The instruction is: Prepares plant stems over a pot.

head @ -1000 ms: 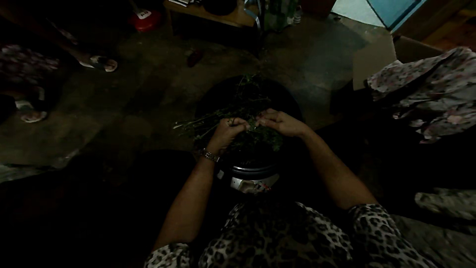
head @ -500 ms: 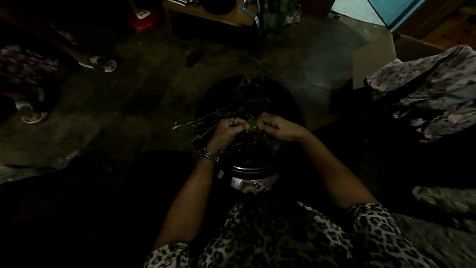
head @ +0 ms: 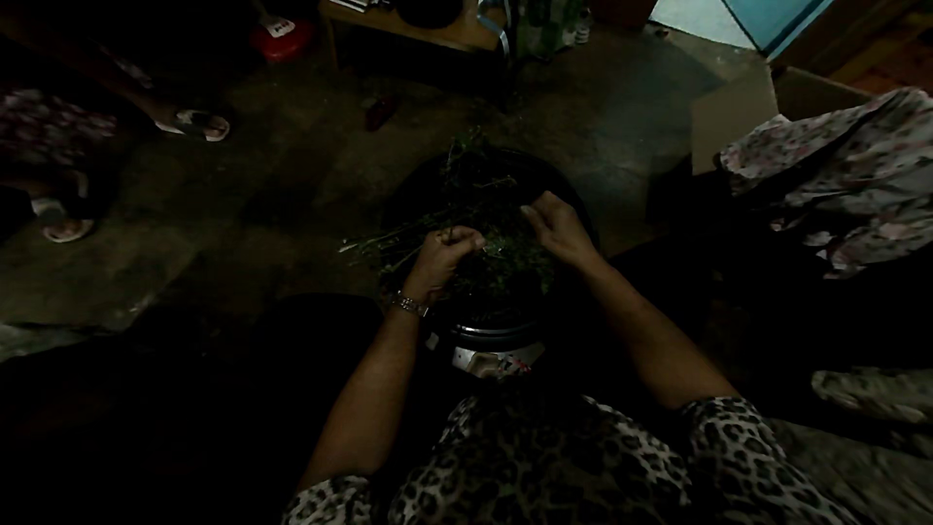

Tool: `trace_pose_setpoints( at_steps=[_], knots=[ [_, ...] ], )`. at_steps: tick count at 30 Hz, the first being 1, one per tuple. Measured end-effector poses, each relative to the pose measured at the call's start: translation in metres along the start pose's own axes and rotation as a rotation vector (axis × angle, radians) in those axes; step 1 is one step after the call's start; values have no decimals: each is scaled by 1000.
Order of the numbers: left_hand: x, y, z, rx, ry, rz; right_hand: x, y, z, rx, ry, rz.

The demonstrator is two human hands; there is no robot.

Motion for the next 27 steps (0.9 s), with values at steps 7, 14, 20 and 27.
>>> trace_pose_setpoints(
  at_steps=[7,14,20,27],
  knots=[
    [-1,1,0,24,-2,36,17,-11,7,-42,-399,-164],
    [-6,-2,-2,12,56,33,17,-13,9,-111,-309,-197],
    [-7,2,1,-14,117,-34,19,-31,18,-464,101,89],
    [-11,-1,0,-14,123,-54,20,-36,20,-548,107,113]
  ],
)
Point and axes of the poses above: each hand's wrist, its own z-axis away from the middle knuckle, its own x-axis out of the palm, y = z × x, the point moved 9 cm from there along -z, towards the middle knuckle, and after that the axes turned 10 degrees about x, right-handed, at the moved point
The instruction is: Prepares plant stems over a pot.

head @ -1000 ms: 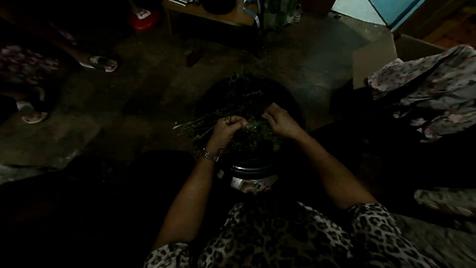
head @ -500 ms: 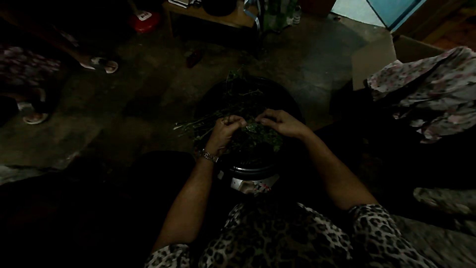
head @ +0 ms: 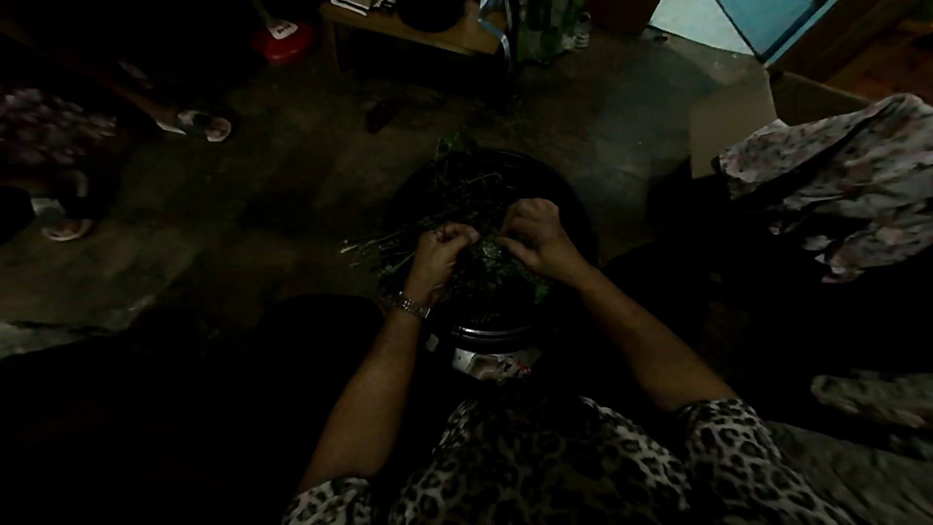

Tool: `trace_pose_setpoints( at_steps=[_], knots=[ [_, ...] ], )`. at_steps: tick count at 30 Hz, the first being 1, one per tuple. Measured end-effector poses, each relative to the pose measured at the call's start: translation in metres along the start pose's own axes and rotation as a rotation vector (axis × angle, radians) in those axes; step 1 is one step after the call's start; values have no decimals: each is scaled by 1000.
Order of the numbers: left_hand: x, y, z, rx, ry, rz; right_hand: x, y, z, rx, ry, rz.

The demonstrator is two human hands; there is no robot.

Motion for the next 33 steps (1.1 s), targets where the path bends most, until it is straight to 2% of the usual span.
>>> trace_pose_setpoints(
  at_steps=[5,8,10,12,17,19,21,29,33],
  knots=[
    [-8,-2,-4,1,33,2,-12,4,-1,2,-20,59],
    [-16,2,-5,34,59,113,-30,28,-4,203,-6,-24],
    [-14,4,-4,36,45,160,-37,43,-5,339,29,23],
    [-11,3,-4,28,35,177,-35,48,-4,395,13,35],
    [-7,1,-5,30,22,219,-8,34,-2,357,-256,-299],
    [-4,-1,-5,24,-3,238,2,30,1,353,-385,-366],
    [-4,-3,-6,23,-17,264,5,26,2,364,-441,-393],
    [-2,-3,-6,21,-36,288,-1,30,1,403,-305,-352],
    [2,-1,-4,38,-65,161,-4,35,1,580,-226,-372]
  ],
)
Point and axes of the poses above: each hand's wrist, its own z-axis away from the middle knuckle, its own x-axis out of the palm, y = z × x, the point moved 9 cm from there along -z, towards the middle knuckle, and after that the axes turned 10 degrees about x, right-handed, at the moved point
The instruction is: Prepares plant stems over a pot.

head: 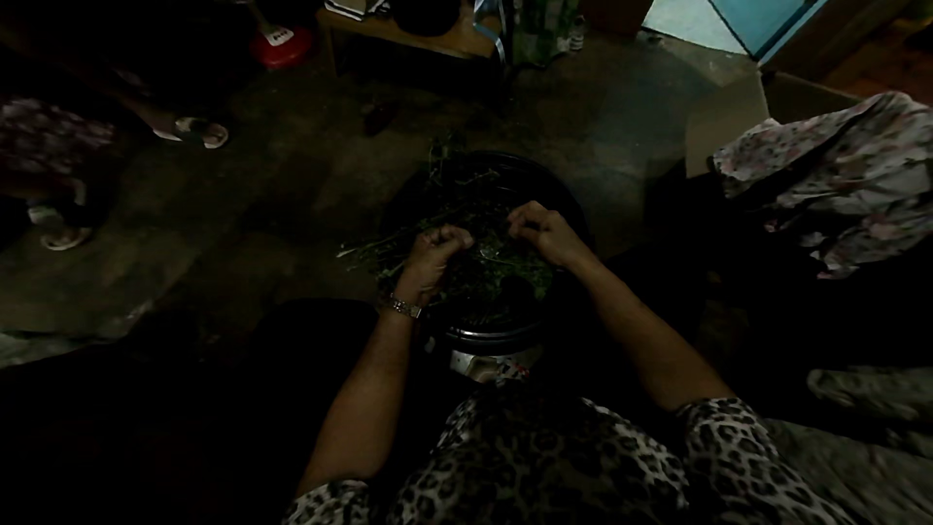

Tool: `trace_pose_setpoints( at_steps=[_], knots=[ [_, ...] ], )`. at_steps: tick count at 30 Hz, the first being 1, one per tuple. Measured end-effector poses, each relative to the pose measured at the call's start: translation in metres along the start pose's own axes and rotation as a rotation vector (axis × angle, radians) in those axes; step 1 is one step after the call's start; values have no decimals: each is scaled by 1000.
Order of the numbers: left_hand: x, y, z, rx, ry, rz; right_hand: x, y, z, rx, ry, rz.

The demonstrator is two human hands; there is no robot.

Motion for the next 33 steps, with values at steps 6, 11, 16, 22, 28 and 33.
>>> trace_pose_setpoints(
  at_steps=[6,11,16,22,28,33],
  knots=[
    [-11,5,-2,34,22,186,-21,12,-4,74,136,-33],
    [-8,6,-2,34,5,261,-16,0,0,-74,99,45],
    [-7,1,-3,16,16,277,8,-9,4,-154,-104,17],
    [-7,4,-2,29,19,256,18,-10,7,-146,-191,-21],
    [-5,3,-2,24,3,211,21,-13,8,-233,-109,141],
    [-10,8,-3,51,19,212,12,-15,5,-340,141,535]
  ],
)
Point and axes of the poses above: each hand's wrist, its own z-axis away from the middle knuckle, its own x-axis out of the palm, y = z × x, the point moved 9 cm from there along -z, towards the middle knuckle, and after that the axes turned 10 degrees about x, right-handed, at the moved point
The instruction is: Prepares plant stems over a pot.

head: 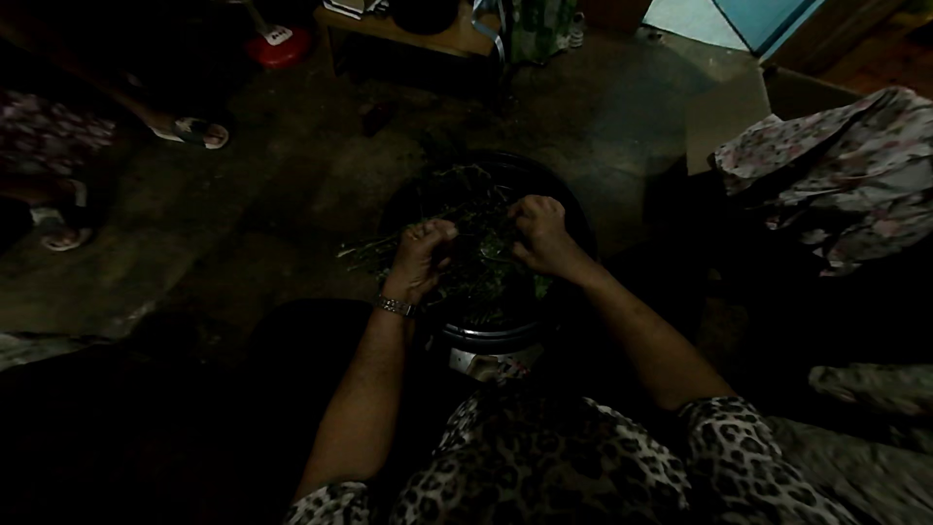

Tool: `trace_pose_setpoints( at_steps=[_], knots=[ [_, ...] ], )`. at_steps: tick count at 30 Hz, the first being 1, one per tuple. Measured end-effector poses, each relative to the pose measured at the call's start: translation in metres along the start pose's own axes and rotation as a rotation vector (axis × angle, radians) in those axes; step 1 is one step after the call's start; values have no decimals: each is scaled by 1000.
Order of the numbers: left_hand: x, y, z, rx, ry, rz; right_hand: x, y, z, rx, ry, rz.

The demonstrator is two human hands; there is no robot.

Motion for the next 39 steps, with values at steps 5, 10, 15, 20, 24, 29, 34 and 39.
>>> trace_pose_setpoints(
  at_steps=[5,10,15,20,24,29,34,39],
  knots=[
    [-2,4,2,0,41,41,-1,18,0,6,-180,-307],
    [-2,2,0,1,34,69,1,4,2,19,-265,-515],
    [-3,1,0,-1,36,81,8,7,2,148,-297,-583],
    [1,2,2,2,-14,-21,3,20,0,278,-218,-484],
    [6,-3,2,-38,-1,-35,-5,33,-1,460,-73,-334],
    [-4,0,0,0,16,51,-24,46,-1,455,18,-208],
    [0,-4,0,-13,25,63,-5,18,0,201,-141,-419],
    [-1,-8,-1,-22,26,38,8,0,0,45,-202,-567]
  ],
)
Point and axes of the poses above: each hand's wrist, its own z-axis away from the middle knuckle, its own x-axis out of the palm, y = z × x, the point moved 9 cm from there along -z, towards the middle knuckle, and after that the axes turned 10 degrees about x, right-handed, at the moved point
